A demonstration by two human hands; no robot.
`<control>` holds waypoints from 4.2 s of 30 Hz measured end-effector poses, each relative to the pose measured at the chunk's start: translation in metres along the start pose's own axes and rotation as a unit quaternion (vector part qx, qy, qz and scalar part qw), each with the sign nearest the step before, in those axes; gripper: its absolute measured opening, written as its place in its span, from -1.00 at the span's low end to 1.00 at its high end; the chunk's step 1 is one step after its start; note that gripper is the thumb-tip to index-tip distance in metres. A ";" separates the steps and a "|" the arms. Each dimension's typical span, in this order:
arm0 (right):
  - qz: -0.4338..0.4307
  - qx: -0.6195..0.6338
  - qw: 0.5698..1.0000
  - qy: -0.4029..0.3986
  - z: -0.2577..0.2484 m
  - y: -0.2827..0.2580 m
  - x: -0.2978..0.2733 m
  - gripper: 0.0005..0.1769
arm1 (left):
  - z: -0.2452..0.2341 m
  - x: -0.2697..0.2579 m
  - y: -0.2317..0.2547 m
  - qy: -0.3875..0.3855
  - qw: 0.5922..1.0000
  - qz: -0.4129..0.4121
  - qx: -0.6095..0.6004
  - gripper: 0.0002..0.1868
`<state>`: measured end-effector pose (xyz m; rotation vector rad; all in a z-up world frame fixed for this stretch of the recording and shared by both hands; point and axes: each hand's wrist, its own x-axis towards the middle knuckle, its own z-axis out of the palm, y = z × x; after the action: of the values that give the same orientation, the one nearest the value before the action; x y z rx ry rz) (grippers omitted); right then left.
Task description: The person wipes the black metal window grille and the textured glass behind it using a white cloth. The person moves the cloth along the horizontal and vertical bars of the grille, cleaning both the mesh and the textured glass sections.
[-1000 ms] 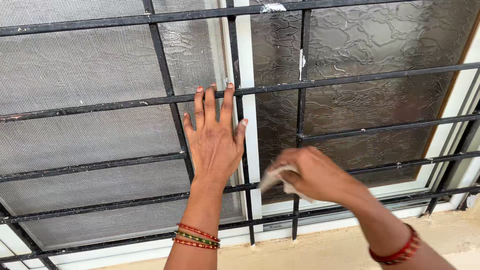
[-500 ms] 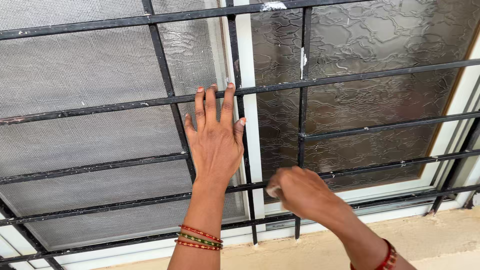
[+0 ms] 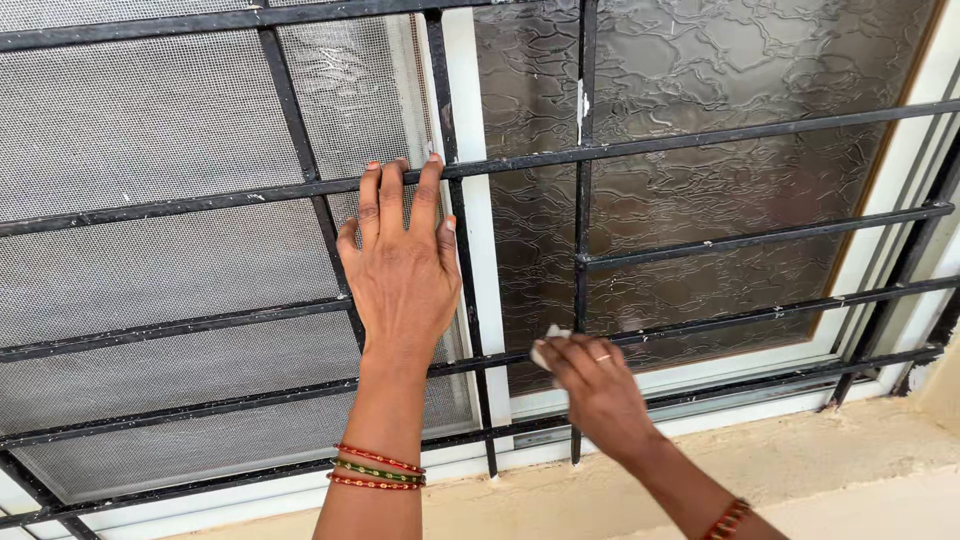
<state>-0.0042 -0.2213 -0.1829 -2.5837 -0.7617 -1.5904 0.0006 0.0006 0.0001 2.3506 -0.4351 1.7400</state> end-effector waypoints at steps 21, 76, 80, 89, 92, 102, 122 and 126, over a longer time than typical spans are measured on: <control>0.169 0.080 0.982 0.040 -0.016 0.063 -0.022 -0.69 | 0.105 -0.153 0.109 -0.240 0.959 0.017 -0.151 -0.34; 0.100 -0.046 0.988 -0.111 -0.111 0.200 0.041 -0.59 | 0.104 -0.153 0.121 -0.200 0.978 0.014 -0.064 -0.34; 0.292 0.211 0.923 -0.136 -0.154 0.220 0.048 -0.63 | 0.107 -0.154 0.123 -0.189 0.980 0.002 -0.065 -0.34; 0.028 -0.031 0.994 0.099 -0.083 0.119 0.077 -0.62 | 0.103 -0.151 0.129 -0.151 0.985 -0.021 -0.075 -0.44; 0.008 -0.019 0.993 0.118 -0.078 0.123 0.073 -0.51 | 0.103 -0.147 0.129 -0.139 0.987 -0.026 -0.071 -0.47; 0.021 -0.089 0.989 0.117 -0.088 0.219 0.019 -0.69 | 0.105 -0.147 0.136 -0.125 0.989 -0.053 -0.056 -0.46; 0.022 0.016 0.983 0.181 -0.105 0.269 -0.007 -0.77 | 0.133 -0.052 0.323 -0.089 0.980 0.062 -0.167 -0.29; -0.003 -0.024 0.986 0.162 -0.116 0.297 -0.018 -0.77 | 0.143 -0.049 0.328 -0.106 0.981 0.040 -0.155 -0.26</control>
<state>0.0135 -0.5200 -0.0717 -2.2627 -0.7094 -1.9830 0.0049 -0.3467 -0.0978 2.3210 -0.7820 1.3369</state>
